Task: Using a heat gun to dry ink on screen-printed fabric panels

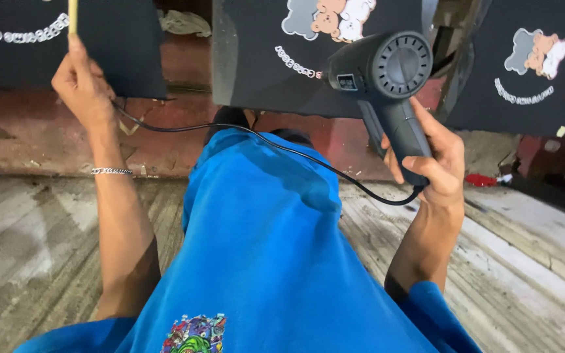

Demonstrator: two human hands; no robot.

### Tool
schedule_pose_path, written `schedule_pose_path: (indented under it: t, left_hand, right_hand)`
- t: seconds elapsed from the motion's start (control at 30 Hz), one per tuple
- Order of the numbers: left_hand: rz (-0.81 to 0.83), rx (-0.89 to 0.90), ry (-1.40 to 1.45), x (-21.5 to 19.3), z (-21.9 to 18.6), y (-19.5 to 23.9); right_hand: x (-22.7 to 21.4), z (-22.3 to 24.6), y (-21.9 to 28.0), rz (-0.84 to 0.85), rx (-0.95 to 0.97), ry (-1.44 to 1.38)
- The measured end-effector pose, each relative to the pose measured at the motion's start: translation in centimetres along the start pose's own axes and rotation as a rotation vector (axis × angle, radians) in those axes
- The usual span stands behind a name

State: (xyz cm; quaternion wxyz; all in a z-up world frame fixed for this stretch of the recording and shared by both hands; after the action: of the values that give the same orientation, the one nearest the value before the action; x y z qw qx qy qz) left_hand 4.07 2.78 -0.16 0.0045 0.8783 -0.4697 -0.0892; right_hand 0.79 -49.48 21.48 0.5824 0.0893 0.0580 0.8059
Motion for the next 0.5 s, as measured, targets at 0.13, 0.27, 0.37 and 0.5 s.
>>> schedule_pose_path:
  t: [0.13,0.27,0.37,0.5]
  left_hand:
    - [0.012,0.022,-0.041,-0.2,0.2,0.0]
    - [0.022,0.001,-0.068,-0.3,-0.2,0.0]
    - [0.026,-0.009,-0.063,-0.3,-0.7,0.2]
    - [0.014,-0.003,-0.057,-0.4,-0.3,0.0]
  right_hand:
    - [-1.8,-0.1,0.5,-0.091,0.022,-0.031]
    - [-3.3,-0.2,0.0,-0.203,0.008,-0.046]
    - [-3.3,0.5,-0.6,-0.259,0.006,-0.017]
    - [-3.6,0.8,0.2,-0.205,-0.017,-0.062]
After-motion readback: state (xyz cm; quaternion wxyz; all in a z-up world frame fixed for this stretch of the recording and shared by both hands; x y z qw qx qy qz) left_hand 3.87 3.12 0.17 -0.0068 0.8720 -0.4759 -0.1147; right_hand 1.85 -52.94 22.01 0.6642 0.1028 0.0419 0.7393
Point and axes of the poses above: each hand's wrist, its own y-axis away from the middle knuckle, its own x-axis out of the palm, z = x × y, the point moved 5 cm from there along -y, towards the middle knuckle, and after that the axes turned 2 degrees about z, right-handed, at the moved point
